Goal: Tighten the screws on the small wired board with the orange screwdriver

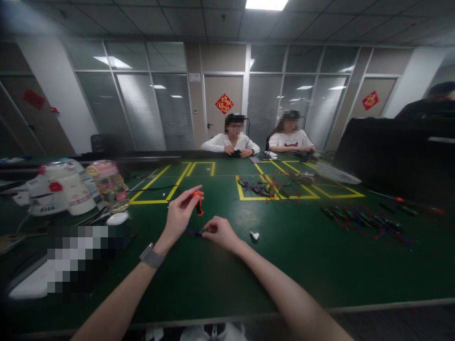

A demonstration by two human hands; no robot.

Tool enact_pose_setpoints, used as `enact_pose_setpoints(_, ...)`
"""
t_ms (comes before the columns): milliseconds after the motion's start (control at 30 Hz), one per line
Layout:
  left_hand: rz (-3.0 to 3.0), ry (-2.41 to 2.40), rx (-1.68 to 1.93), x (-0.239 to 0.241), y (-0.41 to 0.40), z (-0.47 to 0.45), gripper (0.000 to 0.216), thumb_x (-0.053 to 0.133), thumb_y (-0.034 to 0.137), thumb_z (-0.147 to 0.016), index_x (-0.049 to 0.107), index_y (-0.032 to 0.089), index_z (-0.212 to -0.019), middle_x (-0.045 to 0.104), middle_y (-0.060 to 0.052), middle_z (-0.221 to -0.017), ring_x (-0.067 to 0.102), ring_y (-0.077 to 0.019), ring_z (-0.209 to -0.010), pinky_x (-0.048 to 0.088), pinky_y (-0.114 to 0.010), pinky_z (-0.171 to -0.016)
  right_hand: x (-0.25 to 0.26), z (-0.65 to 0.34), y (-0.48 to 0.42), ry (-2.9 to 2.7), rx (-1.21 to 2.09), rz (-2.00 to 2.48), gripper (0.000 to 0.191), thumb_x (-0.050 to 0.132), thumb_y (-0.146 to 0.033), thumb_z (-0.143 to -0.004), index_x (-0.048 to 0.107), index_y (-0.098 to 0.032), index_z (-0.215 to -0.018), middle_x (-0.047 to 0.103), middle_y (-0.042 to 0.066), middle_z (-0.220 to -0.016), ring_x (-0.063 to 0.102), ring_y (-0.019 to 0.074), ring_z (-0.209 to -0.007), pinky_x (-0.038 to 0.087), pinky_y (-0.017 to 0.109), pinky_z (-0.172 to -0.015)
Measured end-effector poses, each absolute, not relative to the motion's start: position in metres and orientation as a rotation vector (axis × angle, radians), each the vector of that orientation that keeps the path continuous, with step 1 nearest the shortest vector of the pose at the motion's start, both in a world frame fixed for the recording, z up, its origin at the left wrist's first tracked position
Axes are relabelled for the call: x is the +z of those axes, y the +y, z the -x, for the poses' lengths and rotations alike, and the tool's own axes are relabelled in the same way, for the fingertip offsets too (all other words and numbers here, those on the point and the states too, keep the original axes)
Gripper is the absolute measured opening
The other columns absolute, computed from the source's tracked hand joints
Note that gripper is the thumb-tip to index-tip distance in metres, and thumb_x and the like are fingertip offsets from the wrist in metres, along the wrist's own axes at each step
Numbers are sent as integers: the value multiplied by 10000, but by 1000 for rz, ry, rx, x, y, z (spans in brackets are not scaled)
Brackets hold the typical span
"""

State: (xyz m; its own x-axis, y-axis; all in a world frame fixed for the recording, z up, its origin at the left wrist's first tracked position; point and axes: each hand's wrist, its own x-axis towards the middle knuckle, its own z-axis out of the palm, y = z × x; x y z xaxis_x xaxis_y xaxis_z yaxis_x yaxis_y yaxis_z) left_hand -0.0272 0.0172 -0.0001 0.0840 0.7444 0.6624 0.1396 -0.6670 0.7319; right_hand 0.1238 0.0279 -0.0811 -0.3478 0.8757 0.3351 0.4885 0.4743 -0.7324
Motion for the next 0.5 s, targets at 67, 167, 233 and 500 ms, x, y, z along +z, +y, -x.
enact_pose_setpoints(67,-1929,934,1704,0,16,27,230,578,324,-851,666,224,-1038,624,-34,-930,598,-152,-833,500,-275,-751,-80,-125,28,-2019,674,1120,135,723,-118,-694,727,-144,-826,569,7,-741,520,112,-663,413,222,-621)
enact_pose_setpoints(167,-1988,982,1713,-1,15,27,252,512,316,-892,649,240,-1089,611,-39,-975,588,-156,-889,485,-287,-803,-79,-126,27,-2035,659,1113,144,716,-112,-699,725,-146,-838,578,12,-758,529,114,-678,420,221,-634)
enact_pose_setpoints(233,-1987,935,1634,-2,15,26,328,425,296,-932,576,247,-1219,615,-52,-1074,595,-160,-957,478,-301,-852,-78,-125,26,-2038,655,1117,146,718,-116,-698,722,-149,-840,578,10,-764,528,112,-676,419,220,-632)
enact_pose_setpoints(500,-2030,954,1660,-3,16,23,263,525,305,-883,625,235,-1116,615,-37,-945,603,-153,-843,499,-275,-748,-76,-125,25,-2040,653,1131,135,723,-117,-696,717,-157,-825,572,8,-763,531,114,-680,426,224,-638)
